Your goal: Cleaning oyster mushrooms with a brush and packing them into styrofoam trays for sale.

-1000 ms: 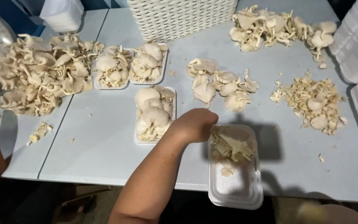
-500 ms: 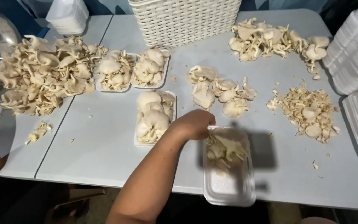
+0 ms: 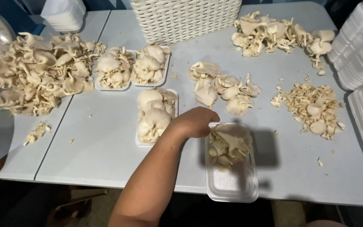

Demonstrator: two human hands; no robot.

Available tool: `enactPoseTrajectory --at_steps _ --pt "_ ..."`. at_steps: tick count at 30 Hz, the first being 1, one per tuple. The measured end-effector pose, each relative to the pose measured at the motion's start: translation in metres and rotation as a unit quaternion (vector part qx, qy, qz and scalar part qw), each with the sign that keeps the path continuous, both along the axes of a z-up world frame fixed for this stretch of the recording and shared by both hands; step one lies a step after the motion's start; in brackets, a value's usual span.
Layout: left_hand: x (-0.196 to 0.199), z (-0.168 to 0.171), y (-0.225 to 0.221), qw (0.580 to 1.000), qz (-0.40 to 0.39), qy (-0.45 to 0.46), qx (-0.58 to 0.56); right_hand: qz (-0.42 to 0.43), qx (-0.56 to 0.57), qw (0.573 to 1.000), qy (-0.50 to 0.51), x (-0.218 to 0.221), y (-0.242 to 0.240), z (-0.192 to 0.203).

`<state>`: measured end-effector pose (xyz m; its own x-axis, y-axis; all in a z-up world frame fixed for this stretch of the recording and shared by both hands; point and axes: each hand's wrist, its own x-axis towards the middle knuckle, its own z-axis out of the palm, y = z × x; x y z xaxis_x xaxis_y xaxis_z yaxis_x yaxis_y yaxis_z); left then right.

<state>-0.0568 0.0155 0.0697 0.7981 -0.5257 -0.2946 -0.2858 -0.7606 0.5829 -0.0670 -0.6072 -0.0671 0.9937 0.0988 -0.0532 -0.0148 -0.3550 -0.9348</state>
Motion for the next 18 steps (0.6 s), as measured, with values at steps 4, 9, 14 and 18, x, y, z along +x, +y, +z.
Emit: enactPoseTrajectory --at_steps 4,9,14,18 --pt "0.022 -0.027 0.000 1.000 0.007 -0.010 -0.018 0.013 -0.006 0.998 0.068 -0.004 0.087 0.042" --pt "0.024 -0.016 -0.005 0.997 0.054 0.050 0.023 -0.010 0.200 0.948 -0.249 -0.017 0.274 0.142" --pt "0.013 -0.005 -0.008 0.996 0.063 0.051 0.030 -0.228 0.042 0.971 -0.058 0.054 0.320 0.154" --pt "0.009 0.000 -0.006 0.996 0.035 0.002 0.085 -0.303 0.210 0.927 -0.067 0.089 0.320 0.114"
